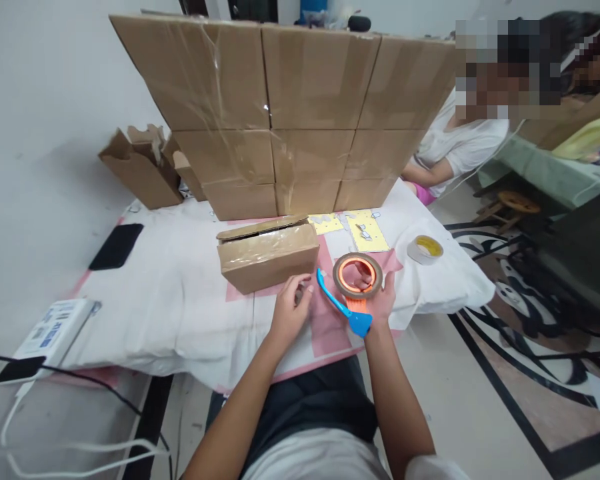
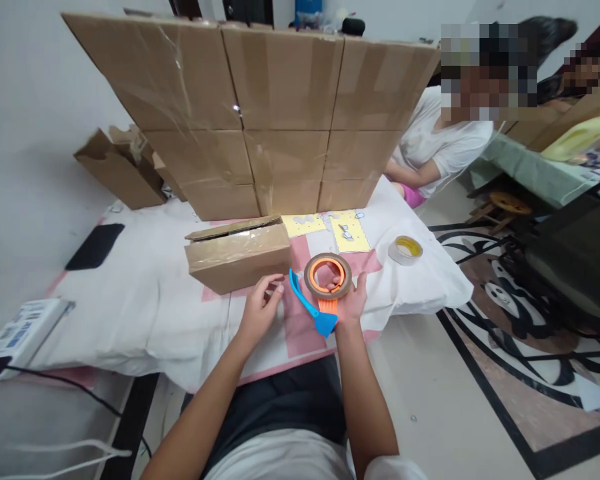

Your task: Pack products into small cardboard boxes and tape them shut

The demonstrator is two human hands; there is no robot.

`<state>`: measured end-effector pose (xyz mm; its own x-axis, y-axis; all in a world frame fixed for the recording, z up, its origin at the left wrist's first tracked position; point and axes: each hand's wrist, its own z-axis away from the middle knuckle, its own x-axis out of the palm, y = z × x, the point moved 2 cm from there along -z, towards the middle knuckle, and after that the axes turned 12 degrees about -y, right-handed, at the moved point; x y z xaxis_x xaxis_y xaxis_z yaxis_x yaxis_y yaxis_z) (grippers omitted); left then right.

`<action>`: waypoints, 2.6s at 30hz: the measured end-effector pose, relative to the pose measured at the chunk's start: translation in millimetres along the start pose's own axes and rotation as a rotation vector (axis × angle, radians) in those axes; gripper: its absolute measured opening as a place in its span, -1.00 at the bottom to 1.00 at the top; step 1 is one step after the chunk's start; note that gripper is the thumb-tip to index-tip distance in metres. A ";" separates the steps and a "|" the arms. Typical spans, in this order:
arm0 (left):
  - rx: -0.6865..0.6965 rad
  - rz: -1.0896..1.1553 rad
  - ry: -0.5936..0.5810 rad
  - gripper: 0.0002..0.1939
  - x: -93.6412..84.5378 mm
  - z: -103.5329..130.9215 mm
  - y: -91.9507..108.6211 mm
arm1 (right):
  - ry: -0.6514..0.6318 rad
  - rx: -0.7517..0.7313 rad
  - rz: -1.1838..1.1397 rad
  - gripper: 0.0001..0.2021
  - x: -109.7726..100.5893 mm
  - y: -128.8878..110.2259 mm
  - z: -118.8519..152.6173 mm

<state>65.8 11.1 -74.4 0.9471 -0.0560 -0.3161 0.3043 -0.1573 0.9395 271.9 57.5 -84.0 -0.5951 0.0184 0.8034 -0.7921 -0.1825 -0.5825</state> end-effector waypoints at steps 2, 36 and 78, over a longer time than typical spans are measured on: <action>0.009 0.098 -0.052 -0.67 -3.0 1.6 -0.7 | -0.088 0.007 0.036 -0.42 3.1 2.8 9.7; 0.256 -0.310 -0.441 -0.07 -62.9 -1.7 48.5 | -0.473 0.170 0.569 -0.19 49.4 44.5 30.2; -0.077 -0.265 -0.202 -0.21 -31.3 19.6 13.5 | -0.327 -0.382 1.150 -0.67 35.4 62.2 28.7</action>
<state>38.2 -8.6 -54.4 0.7968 -0.2183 -0.5635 0.5516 -0.1183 0.8257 205.4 18.5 -88.3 -0.9484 -0.2162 -0.2318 0.1414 0.3658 -0.9199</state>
